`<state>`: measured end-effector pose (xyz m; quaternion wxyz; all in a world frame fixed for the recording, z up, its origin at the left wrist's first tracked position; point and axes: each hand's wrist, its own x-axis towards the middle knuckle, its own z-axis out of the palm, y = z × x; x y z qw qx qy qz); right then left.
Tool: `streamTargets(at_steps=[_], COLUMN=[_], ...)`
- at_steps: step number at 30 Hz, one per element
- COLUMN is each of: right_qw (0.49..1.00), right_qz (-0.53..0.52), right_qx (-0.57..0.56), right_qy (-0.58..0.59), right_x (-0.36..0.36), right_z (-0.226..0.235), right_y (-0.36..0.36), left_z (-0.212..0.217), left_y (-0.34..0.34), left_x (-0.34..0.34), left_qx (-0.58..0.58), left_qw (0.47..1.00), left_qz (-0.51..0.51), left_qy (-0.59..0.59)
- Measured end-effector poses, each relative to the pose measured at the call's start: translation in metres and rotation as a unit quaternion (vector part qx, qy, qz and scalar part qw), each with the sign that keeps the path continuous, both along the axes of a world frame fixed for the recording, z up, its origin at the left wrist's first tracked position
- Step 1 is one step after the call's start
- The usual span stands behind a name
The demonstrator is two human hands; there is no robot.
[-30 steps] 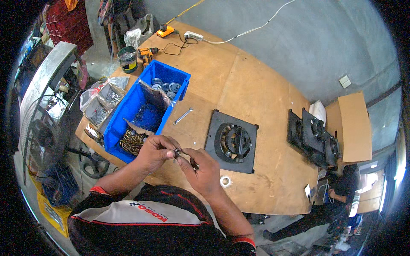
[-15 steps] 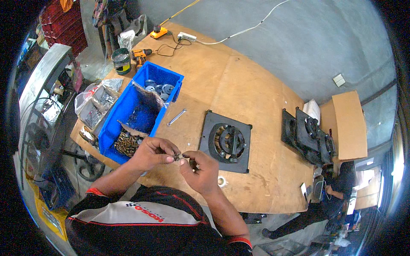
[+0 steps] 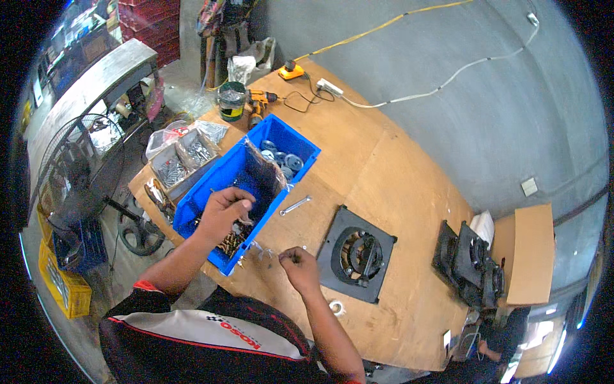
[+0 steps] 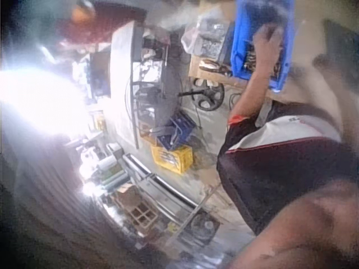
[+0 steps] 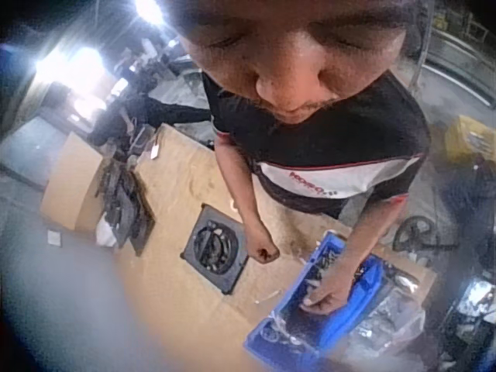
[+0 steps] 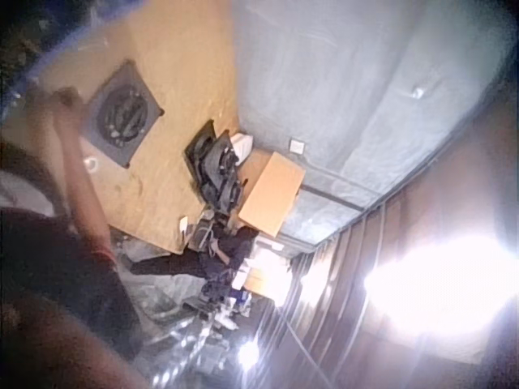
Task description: The person assembles a square fan unit by inserting brass fasteners into a black plastic frame and securing them with white tape. They repeat this process for multiple units, retrieving fasteners from a blue bin and applying tape to each assembly.
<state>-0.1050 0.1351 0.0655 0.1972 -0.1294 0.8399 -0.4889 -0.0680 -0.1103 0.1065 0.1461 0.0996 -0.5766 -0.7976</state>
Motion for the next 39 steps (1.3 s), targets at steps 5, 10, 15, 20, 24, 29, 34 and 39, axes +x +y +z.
streamTargets(at_steps=[5, 10, 15, 20, 24, 29, 34, 39], right_qw=[0.995, 0.992, 0.984, 0.993, 0.993, 0.994, 0.958, 0.947], right_qz=[0.066, 0.073, 0.086, 0.078, 0.110, 0.074, -0.114, -0.129], right_qx=[0.008, 0.018, 0.040, -0.018, 0.034, -0.047, -0.261, -0.280], right_qy=[0.070, 0.101, 0.153, 0.085, 0.006, -0.064, -0.018, 0.087], right_x=[-0.044, -0.083, -0.085, -0.073, -0.046, -0.031, -0.016, 0.003], right_z=[0.009, 0.006, -0.002, -0.008, -0.004, 0.053, 0.095, 0.076], right_y=[-0.080, -0.116, -0.116, -0.094, -0.051, -0.009, 0.015, 0.023], left_z=[-0.012, -0.018, -0.031, -0.033, -0.030, -0.032, -0.025, -0.015], left_y=[-0.028, -0.030, -0.028, -0.015, 0.004, 0.038, 0.082, 0.112], left_x=[0.013, 0.020, 0.019, 0.010, 0.002, -0.002, -0.011, -0.020], left_qx=[0.006, 0.003, -0.012, 0.019, 0.049, -0.009, 0.126, 0.192], left_qw=[0.995, 0.995, 0.994, 0.996, 0.998, 0.991, 0.977, 0.953], left_qz=[0.087, 0.100, 0.112, 0.081, -0.008, -0.122, -0.169, -0.230], left_qy=[0.040, 0.023, 0.006, 0.004, -0.034, -0.047, -0.009, 0.032])
